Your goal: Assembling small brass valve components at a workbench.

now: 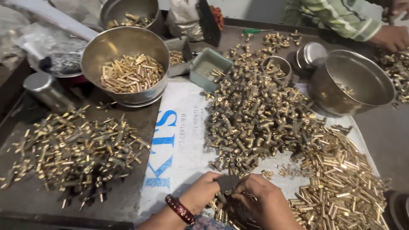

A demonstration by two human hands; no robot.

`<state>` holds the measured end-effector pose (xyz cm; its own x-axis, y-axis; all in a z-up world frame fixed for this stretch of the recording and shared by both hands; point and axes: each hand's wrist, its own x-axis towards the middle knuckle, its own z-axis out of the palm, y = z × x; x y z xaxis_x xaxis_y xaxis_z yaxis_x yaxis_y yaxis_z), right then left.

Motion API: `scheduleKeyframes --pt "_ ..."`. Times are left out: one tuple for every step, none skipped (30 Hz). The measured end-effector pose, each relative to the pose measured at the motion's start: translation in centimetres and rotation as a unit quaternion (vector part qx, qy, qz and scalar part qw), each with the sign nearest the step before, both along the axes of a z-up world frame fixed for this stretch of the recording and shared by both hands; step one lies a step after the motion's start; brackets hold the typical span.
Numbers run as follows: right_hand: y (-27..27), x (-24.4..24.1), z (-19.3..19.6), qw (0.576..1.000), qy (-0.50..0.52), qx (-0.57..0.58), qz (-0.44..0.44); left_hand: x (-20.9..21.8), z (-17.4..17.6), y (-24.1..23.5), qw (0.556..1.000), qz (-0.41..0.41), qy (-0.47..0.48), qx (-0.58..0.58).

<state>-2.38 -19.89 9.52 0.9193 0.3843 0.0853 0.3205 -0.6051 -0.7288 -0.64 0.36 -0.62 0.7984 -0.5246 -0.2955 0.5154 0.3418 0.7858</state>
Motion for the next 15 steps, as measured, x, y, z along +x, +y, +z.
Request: scheduleKeyframes --pt "-0.2 -0.2 -0.2 1.000 0.003 -0.015 -0.008 -0.1 -0.5 -0.2 1.000 -0.012 -0.005 0.001" --pt "-0.1 -0.1 -0.3 1.000 0.001 -0.013 -0.003 -0.4 0.2 0.0 1.000 -0.008 -0.006 0.003" --pt "-0.2 -0.1 -0.4 1.000 0.009 -0.018 -0.003 -0.5 1.0 0.0 1.000 -0.011 0.002 0.018" --pt "-0.3 0.0 -0.4 1.000 0.016 -0.023 -0.002 -0.7 1.8 0.1 0.999 -0.015 0.010 0.034" --pt "-0.8 0.2 -1.1 1.000 0.014 -0.022 0.000 -0.6 3.3 0.8 0.999 -0.013 0.007 0.035" --pt "-1.3 0.4 -1.8 1.000 0.016 -0.003 0.006 -0.4 4.7 1.5 0.998 -0.009 0.003 0.066" --pt "-1.9 0.6 -2.5 1.000 0.020 0.015 0.010 -0.3 6.1 2.2 0.995 -0.007 0.001 0.096" --pt "-3.0 0.9 -2.6 1.000 0.018 0.016 0.011 1.1 4.1 4.9 0.995 -0.007 0.000 0.096" --pt "-4.0 0.8 -2.9 0.998 0.043 0.035 -0.031 2.2 1.9 7.6 0.976 0.065 -0.071 0.194" --pt "-5.0 0.7 -3.2 0.994 0.067 0.055 -0.073 3.3 -0.3 10.3 0.938 0.134 -0.141 0.287" --pt "-7.1 0.8 -4.9 0.994 0.069 0.054 -0.073 2.9 3.6 12.2 0.938 0.135 -0.139 0.287" --pt "-9.2 0.8 -6.6 0.982 0.107 0.084 -0.129 2.5 7.5 14.2 0.859 0.252 -0.141 0.422" --pt "-11.1 1.0 -8.4 0.966 0.144 0.114 -0.183 2.1 11.4 16.3 0.746 0.361 -0.134 0.544" --pt "-11.4 1.1 -9.3 0.966 0.145 0.114 -0.180 1.9 11.7 17.2 0.745 0.363 -0.132 0.544" --pt "-11.7 1.0 -10.3 0.959 0.155 0.133 -0.195 1.6 12.1 18.2 0.639 0.351 -0.231 0.644"
